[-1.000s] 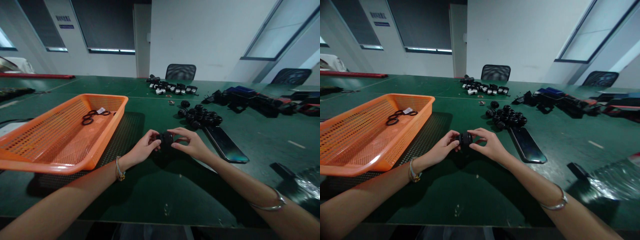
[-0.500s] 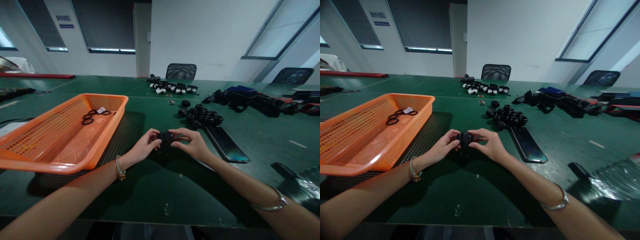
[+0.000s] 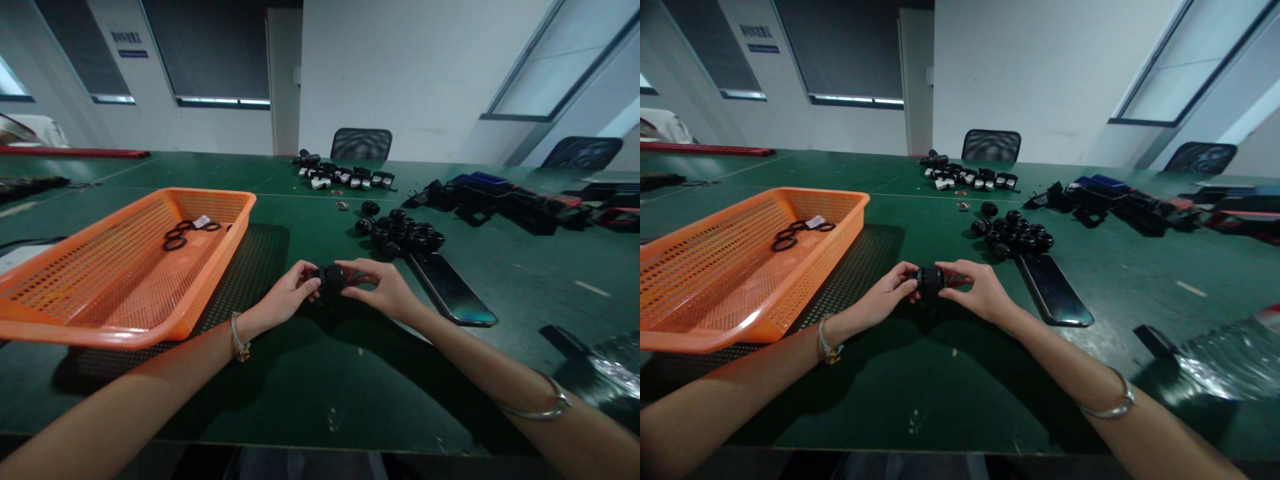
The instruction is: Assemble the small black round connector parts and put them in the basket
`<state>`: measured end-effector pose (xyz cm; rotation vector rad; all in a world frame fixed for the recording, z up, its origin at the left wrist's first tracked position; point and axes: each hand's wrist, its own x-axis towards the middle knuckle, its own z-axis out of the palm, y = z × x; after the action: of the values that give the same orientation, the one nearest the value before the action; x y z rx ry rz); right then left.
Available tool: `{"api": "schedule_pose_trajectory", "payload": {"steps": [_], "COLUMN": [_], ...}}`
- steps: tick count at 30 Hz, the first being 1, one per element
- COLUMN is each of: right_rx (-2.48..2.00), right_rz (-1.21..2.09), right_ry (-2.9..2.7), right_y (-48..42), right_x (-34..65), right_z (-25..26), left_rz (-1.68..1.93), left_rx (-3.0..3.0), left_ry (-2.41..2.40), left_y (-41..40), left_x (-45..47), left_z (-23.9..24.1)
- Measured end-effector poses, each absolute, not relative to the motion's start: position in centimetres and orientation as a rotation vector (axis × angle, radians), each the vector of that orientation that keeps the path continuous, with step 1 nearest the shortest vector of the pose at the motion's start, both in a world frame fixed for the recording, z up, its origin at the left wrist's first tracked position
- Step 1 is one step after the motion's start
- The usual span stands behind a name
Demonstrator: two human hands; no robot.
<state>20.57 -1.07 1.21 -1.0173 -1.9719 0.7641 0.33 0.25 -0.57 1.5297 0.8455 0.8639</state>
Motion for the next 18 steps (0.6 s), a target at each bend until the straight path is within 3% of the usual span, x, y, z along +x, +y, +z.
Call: {"api": "schedule_pose_trajectory", "payload": {"steps": [18], "right_rx": [-1.089], "right_rz": [0.720], "right_ry": [-1.993], "right_y": [-1.05], "right_x": [20.47], "right_z": [1.27], "left_rz": [0.875], "left_rx": [1.550], "left_ry": [0.800], "left_y": [0.21], "left_x": [0.32], "left_z": [-0.49]}}
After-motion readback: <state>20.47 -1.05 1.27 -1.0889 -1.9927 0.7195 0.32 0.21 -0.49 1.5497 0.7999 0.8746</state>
